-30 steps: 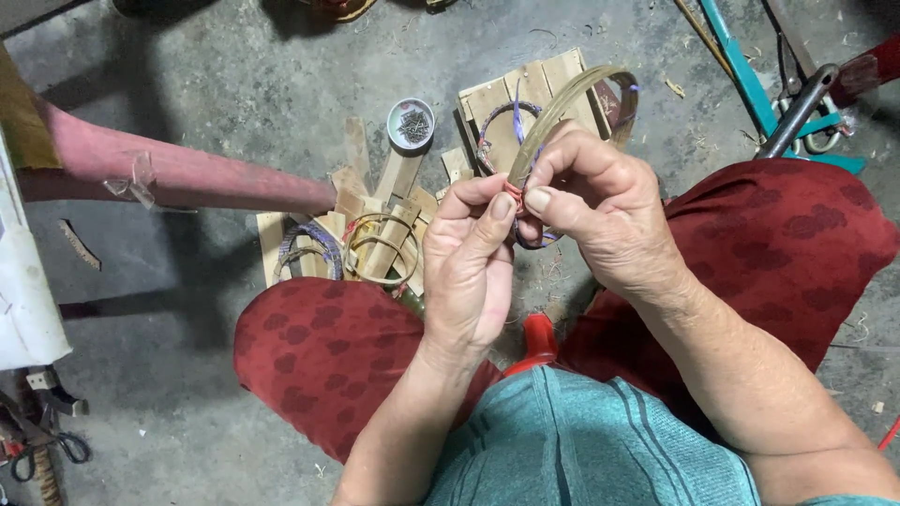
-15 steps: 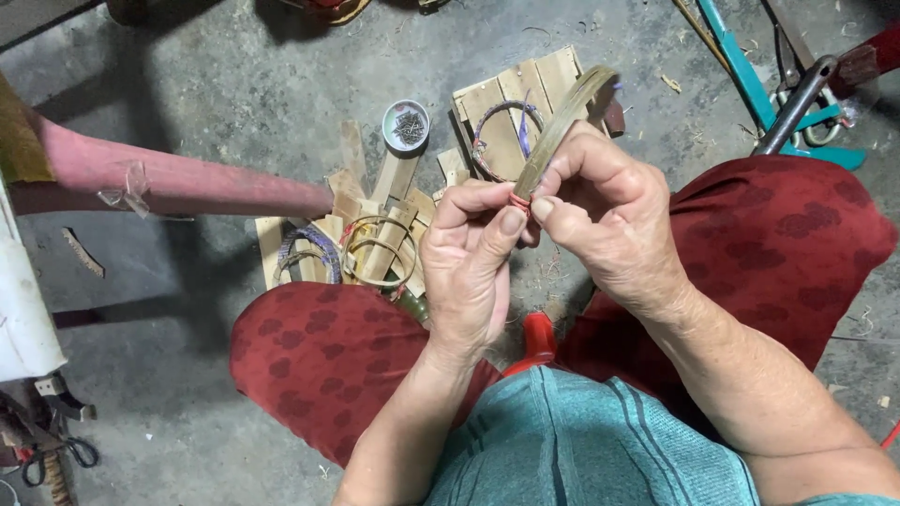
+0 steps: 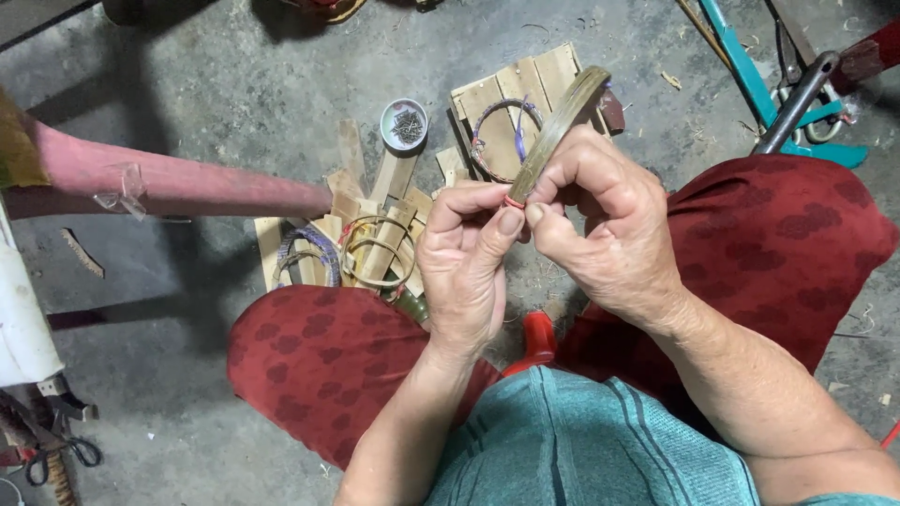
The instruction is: Wrapping a bamboo ring with decorative thread and then using a hammer to secure parts on a wooden frame.
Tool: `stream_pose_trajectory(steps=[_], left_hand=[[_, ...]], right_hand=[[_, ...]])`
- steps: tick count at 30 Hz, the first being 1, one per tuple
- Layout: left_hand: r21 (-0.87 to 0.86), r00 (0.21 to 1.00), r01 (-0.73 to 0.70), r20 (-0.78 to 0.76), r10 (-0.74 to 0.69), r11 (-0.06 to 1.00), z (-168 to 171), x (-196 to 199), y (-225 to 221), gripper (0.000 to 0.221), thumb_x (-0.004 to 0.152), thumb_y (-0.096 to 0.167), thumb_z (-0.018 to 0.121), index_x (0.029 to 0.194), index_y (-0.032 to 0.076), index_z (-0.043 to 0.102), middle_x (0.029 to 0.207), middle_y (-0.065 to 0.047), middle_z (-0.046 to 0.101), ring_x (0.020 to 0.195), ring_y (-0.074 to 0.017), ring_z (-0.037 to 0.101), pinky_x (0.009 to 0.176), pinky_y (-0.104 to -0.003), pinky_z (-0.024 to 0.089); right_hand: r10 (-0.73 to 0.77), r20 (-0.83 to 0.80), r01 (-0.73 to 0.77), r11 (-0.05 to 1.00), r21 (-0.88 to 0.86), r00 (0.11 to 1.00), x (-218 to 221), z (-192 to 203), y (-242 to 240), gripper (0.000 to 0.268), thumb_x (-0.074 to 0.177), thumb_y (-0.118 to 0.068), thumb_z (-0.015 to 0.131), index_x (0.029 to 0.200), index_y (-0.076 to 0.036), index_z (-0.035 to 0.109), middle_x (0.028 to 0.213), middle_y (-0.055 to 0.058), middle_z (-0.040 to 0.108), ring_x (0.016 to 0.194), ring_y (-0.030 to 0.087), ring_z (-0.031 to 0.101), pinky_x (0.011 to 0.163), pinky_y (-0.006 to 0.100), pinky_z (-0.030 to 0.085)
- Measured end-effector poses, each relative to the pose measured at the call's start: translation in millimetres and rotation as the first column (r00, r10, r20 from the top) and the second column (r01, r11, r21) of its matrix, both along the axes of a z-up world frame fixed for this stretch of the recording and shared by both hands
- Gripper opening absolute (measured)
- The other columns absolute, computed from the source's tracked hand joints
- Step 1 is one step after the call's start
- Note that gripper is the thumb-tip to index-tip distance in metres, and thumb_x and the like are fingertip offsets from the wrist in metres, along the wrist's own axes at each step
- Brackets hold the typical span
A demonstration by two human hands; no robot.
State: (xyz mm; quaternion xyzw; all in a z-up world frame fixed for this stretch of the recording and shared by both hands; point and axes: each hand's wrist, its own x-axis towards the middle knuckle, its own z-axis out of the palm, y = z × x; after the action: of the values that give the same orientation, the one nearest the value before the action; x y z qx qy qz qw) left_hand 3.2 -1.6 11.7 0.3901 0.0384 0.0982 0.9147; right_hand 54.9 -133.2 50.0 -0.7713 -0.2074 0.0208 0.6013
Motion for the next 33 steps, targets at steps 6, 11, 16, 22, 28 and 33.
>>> stream_pose_trajectory(steps=[6, 11, 16, 22, 28, 33], left_hand=[[0.337, 1.000, -0.014, -0.022, 0.022, 0.941, 1.7, 0.8, 8.9, 0.022, 0.096, -0.002, 0.072, 0.116, 0.003, 0.065, 0.114, -0.004, 0.061, 0.097, -0.0091, 0.063, 0.092, -0.020, 0.056], [0.464, 1.000, 0.009, -0.022, 0.001, 0.886, 2.4, 2.3, 13.0, 0.019, 0.096, -0.001, 0.072, 0.112, 0.008, 0.068, 0.120, -0.002, 0.059, 0.104, -0.0081, 0.058, 0.094, -0.021, 0.051], [0.408, 0.998, 0.039, -0.065, -0.014, 0.912, 6.0, 0.6, 13.8, 0.018, 0.096, -0.004, 0.071, 0.111, 0.004, 0.069, 0.117, -0.004, 0.064, 0.097, -0.0075, 0.061, 0.087, -0.018, 0.051], [-0.133, 0.995, 0.041, -0.080, -0.052, 0.990, 4.0, -2.8, 11.4, 0.019, 0.097, -0.005, 0.070, 0.116, -0.002, 0.066, 0.100, -0.010, 0.070, 0.086, -0.0130, 0.065, 0.078, -0.023, 0.055], [-0.350, 0.980, 0.109, -0.119, -0.160, 0.930, 1.3, -5.7, 17.0, 0.018, 0.099, -0.001, 0.068, 0.116, -0.003, 0.064, 0.102, -0.013, 0.069, 0.083, -0.0147, 0.064, 0.075, -0.027, 0.053], [-0.379, 0.981, 0.139, -0.076, -0.181, 0.915, -1.3, -6.4, 16.7, 0.017, 0.100, -0.003, 0.068, 0.116, -0.002, 0.064, 0.104, -0.015, 0.070, 0.084, -0.0165, 0.066, 0.074, -0.027, 0.053]], right_hand=[[0.008, -0.077, -0.009, 1.000, -0.014, 0.997, 1.6, -1.4, -5.0, 0.010, 0.084, 0.006, 0.066, 0.087, -0.001, 0.060, 0.083, 0.000, 0.050, 0.068, 0.008, 0.041, 0.062, 0.021, 0.035], [0.066, -0.339, -0.013, 0.988, 0.156, 0.938, 7.1, -11.3, -15.2, 0.009, 0.090, 0.002, 0.068, 0.090, -0.005, 0.063, 0.075, -0.003, 0.057, 0.063, 0.003, 0.045, 0.057, 0.016, 0.037], [0.193, -0.488, 0.016, 0.920, 0.391, 0.851, 10.5, -15.7, -15.9, 0.002, 0.094, -0.002, 0.067, 0.094, -0.003, 0.065, 0.074, 0.001, 0.062, 0.062, 0.006, 0.056, 0.058, 0.017, 0.048], [0.145, -0.255, -0.051, 0.938, 0.342, 0.956, 0.6, -17.3, -1.6, 0.006, 0.100, 0.000, 0.063, 0.105, 0.002, 0.061, 0.106, 0.005, 0.058, 0.085, 0.011, 0.061, 0.078, 0.020, 0.054], [0.390, -0.438, 0.058, 0.690, 0.722, 0.810, 2.7, -27.0, 4.9, 0.027, 0.091, -0.001, 0.075, 0.113, -0.001, 0.060, 0.099, 0.008, 0.069, 0.079, 0.013, 0.070, 0.071, 0.021, 0.063], [0.287, -0.458, 0.060, 0.792, 0.607, 0.842, 1.1, -38.5, 4.1, 0.026, 0.093, -0.006, 0.073, 0.117, 0.003, 0.070, 0.104, 0.006, 0.068, 0.078, 0.011, 0.068, 0.068, 0.018, 0.062]])
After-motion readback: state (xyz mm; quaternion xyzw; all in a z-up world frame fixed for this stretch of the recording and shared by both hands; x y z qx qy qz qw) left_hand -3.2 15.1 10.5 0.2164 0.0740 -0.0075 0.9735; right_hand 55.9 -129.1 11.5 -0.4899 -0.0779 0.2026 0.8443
